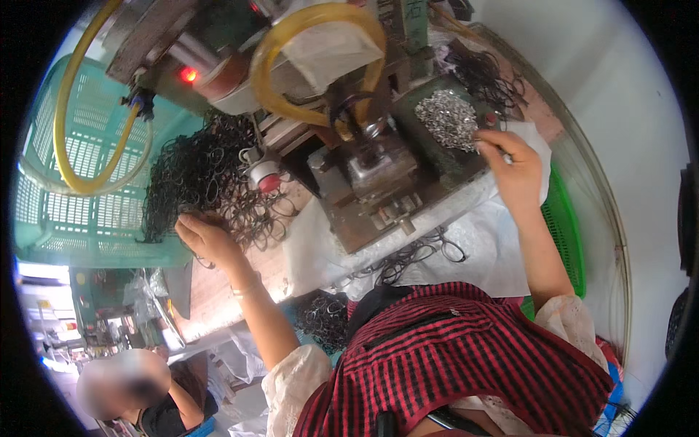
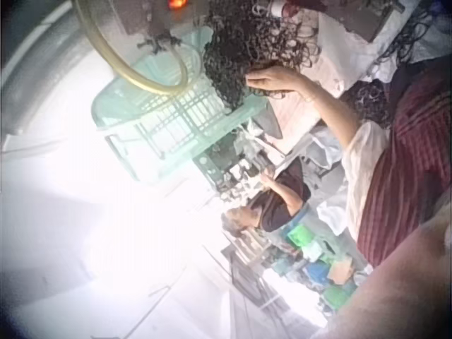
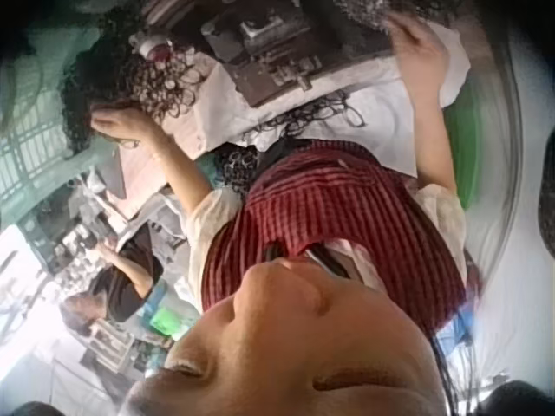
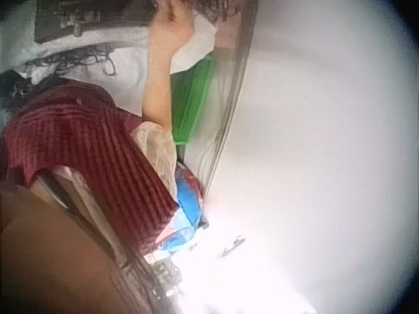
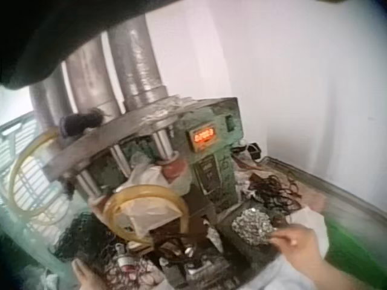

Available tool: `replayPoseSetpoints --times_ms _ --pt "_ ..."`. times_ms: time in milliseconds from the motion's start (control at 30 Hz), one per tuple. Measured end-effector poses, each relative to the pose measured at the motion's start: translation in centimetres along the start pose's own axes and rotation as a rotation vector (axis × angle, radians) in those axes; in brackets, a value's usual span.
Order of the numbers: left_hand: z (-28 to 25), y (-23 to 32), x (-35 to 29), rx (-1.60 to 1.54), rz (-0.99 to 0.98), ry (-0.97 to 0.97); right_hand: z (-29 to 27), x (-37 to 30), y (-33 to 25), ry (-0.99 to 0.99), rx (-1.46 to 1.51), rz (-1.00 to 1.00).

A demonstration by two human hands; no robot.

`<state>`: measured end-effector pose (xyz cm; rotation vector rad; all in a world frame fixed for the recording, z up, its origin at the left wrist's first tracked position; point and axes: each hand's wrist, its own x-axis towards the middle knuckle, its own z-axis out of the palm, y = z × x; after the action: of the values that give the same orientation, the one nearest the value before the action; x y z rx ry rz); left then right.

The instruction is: The person repeatedly picks up small metal rings and dark coiled cords, places them into a small press machine, and removes the assembled keychains. The person handles the components one at a time and deposits the finished items into a green basket.

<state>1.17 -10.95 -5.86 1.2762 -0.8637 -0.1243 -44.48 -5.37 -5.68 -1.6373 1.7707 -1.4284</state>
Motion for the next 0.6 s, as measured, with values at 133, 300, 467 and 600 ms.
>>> replayPoseSetpoints --times_ms 133,300,467,600 --pt "-1.3 -2.1 -1.1 0.422 -0.053 -0.403 3.9 2.4 -5.8 -0.181 0.205 -0.426" --pt "0.5 0.7 -6.2 -0.238 -0.389 -0.463 9.3 2.2 -7.3 -0.102 0.540 -0.181" --pt "1.0 8.2 -7.2 -0.325 0.048 -0.289 9.4 1.6 -7.7 -0.195 0.641 -0.042" --pt "3.3 15.2 -6.2 -0.316 0.480 -0.449 8.9 1.4 -9.6 -0.278 0.769 0.084"
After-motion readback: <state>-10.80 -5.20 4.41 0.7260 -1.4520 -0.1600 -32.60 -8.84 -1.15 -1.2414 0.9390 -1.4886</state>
